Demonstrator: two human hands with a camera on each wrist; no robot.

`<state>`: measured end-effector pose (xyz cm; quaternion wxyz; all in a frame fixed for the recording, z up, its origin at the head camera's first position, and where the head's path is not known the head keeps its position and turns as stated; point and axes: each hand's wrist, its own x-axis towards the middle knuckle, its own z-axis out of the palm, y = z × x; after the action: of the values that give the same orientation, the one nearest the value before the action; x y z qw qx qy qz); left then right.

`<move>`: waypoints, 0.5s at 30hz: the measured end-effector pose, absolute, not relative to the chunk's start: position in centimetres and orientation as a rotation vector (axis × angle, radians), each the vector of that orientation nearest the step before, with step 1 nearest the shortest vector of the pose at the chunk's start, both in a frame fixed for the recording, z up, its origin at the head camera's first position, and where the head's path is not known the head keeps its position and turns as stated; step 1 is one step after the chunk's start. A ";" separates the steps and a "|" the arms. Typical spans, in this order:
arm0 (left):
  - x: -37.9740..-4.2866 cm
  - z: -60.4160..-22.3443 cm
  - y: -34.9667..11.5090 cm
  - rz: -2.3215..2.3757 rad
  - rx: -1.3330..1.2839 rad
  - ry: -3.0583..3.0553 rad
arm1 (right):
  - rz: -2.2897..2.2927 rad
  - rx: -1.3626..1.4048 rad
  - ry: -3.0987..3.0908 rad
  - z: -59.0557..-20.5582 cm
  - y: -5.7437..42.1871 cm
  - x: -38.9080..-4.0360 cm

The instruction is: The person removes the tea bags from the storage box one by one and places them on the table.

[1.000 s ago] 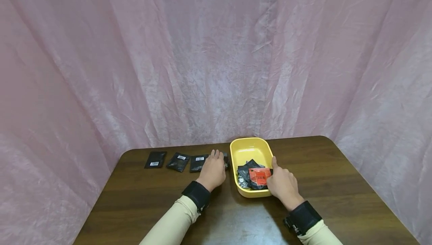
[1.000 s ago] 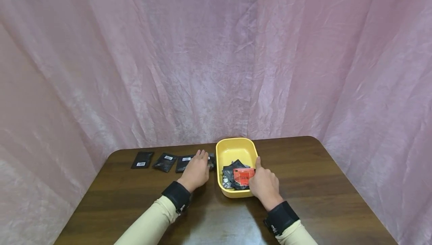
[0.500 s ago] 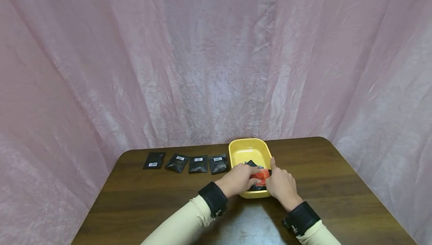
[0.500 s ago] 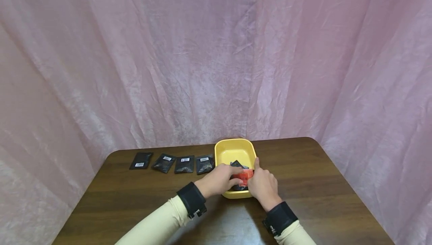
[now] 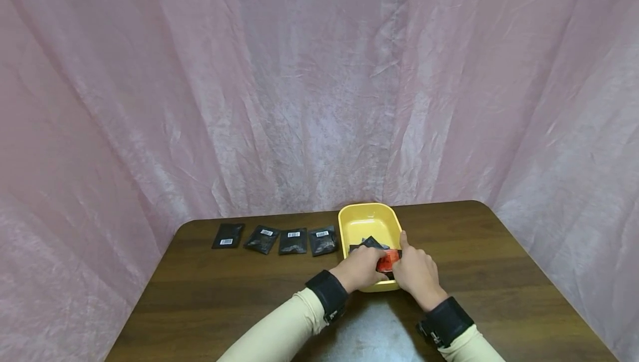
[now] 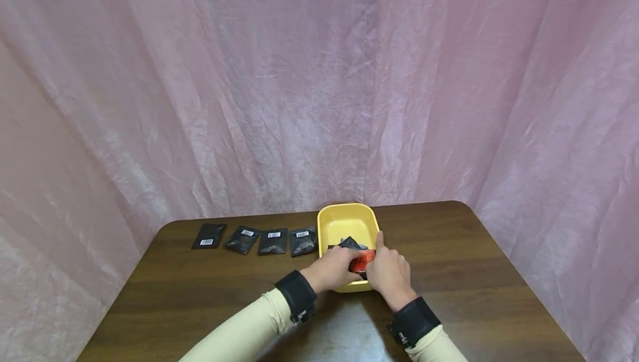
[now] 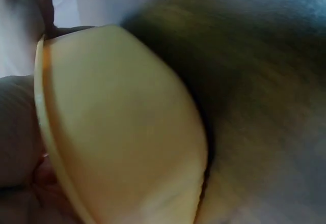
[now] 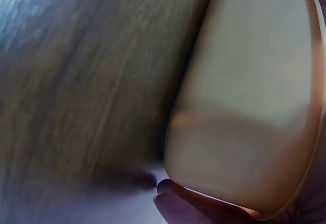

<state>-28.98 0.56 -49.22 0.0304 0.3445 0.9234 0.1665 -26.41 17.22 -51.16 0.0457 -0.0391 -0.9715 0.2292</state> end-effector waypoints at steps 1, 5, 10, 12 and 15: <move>-29.0 -49.5 0.5 0.522 1.075 2.855 | 0.697 -0.121 -2.968 -51.1 17.2 -26.4; -29.0 -50.2 0.1 0.575 1.165 2.889 | 0.673 -0.114 -2.964 -51.2 17.4 -26.4; -28.9 -50.7 0.0 0.641 1.187 2.941 | 0.667 -0.105 -2.962 -51.1 17.4 -26.5; -28.9 -50.8 0.1 0.640 1.165 2.967 | 0.675 -0.106 -2.966 -51.1 17.4 -26.5; -28.8 -50.9 0.2 0.626 1.123 2.999 | 0.682 -0.111 -2.967 -51.1 17.3 -26.6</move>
<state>-28.76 0.23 -50.88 -0.0607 0.3435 0.9174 0.1915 -26.61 17.26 -51.14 0.0475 -0.0363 -0.9728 0.2237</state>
